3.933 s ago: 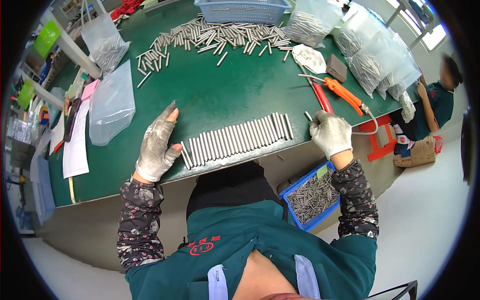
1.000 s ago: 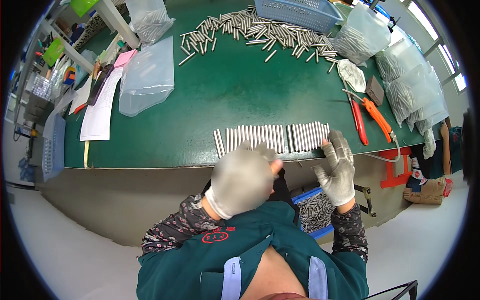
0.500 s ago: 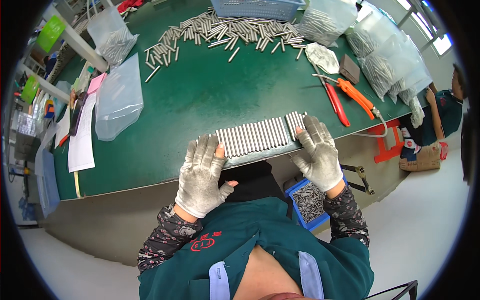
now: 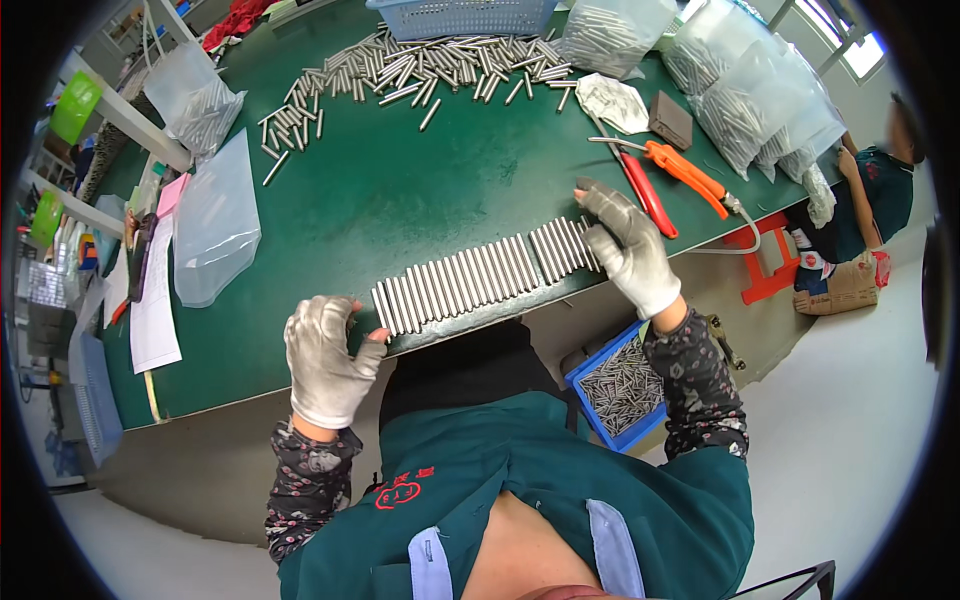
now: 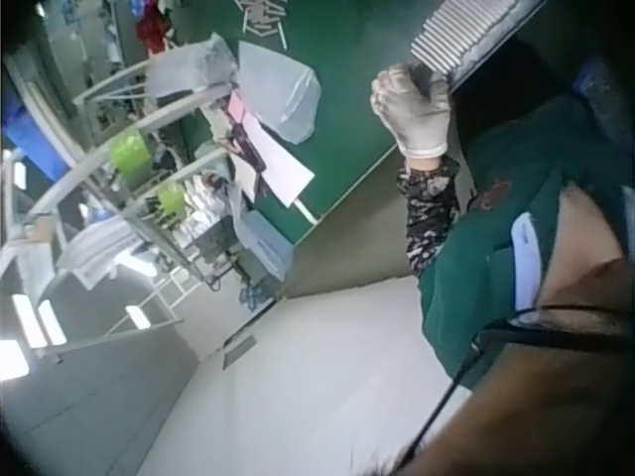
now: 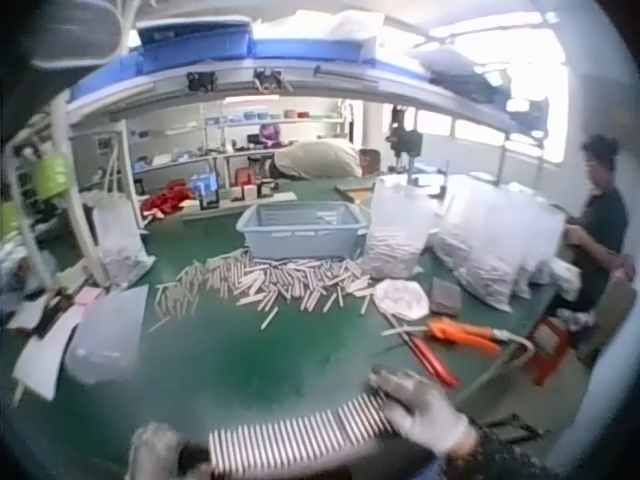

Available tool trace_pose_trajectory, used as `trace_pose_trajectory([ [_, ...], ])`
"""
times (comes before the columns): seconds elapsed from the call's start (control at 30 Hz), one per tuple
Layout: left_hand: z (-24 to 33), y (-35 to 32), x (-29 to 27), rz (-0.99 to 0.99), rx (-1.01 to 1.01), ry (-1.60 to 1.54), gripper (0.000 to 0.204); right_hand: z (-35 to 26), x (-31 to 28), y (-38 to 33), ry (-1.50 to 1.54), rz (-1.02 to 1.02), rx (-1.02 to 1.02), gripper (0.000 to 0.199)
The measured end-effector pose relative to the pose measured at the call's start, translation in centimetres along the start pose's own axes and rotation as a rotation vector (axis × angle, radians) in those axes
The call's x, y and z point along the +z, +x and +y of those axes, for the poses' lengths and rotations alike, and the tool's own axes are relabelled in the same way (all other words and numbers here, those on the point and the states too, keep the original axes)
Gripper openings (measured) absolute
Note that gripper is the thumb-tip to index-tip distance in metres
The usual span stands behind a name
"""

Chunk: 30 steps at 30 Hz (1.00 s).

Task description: Aligning small metal rods into a circular bundle and cleaning them with compressed air.

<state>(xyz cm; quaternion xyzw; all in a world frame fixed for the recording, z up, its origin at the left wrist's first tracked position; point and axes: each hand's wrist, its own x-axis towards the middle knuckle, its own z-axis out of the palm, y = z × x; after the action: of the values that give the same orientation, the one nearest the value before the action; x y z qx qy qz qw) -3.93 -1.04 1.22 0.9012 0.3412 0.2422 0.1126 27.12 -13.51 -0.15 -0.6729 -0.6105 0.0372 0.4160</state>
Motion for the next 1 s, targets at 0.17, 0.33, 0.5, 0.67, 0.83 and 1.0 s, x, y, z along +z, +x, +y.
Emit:
trace_pose_trajectory([
  [0.17, -0.8, 1.2, -0.3, -0.186, 0.259, 0.045, 0.045, 1.1, 1.5, 1.6, 0.174, -0.212, 0.000, 0.044],
  [0.33, -1.4, 2.0, 0.4, -0.313, 0.236, -0.019, 0.047, 0.0, 2.5, 1.9, 0.076, -0.345, -0.100, 0.046],
  [0.5, -1.2, 2.2, 1.4, -0.231, 0.284, -0.069, 0.046, -2.1, 4.6, 2.0, 0.150, -0.320, -0.113, 0.034],
  [0.67, 0.1, 3.1, 2.8, -0.228, 0.287, -0.136, 0.044, -4.8, 7.0, 2.3, 0.157, -0.299, -0.064, 0.032],
  [0.83, 1.6, 3.8, 3.9, -0.254, 0.283, -0.179, 0.050, -7.6, 9.4, 3.2, 0.226, -0.203, -0.138, 0.029],
  [1.0, 1.0, 3.2, 3.7, -0.256, 0.202, -0.269, 0.051, -7.8, 9.9, 3.5, 0.110, -0.159, -0.234, 0.028],
])
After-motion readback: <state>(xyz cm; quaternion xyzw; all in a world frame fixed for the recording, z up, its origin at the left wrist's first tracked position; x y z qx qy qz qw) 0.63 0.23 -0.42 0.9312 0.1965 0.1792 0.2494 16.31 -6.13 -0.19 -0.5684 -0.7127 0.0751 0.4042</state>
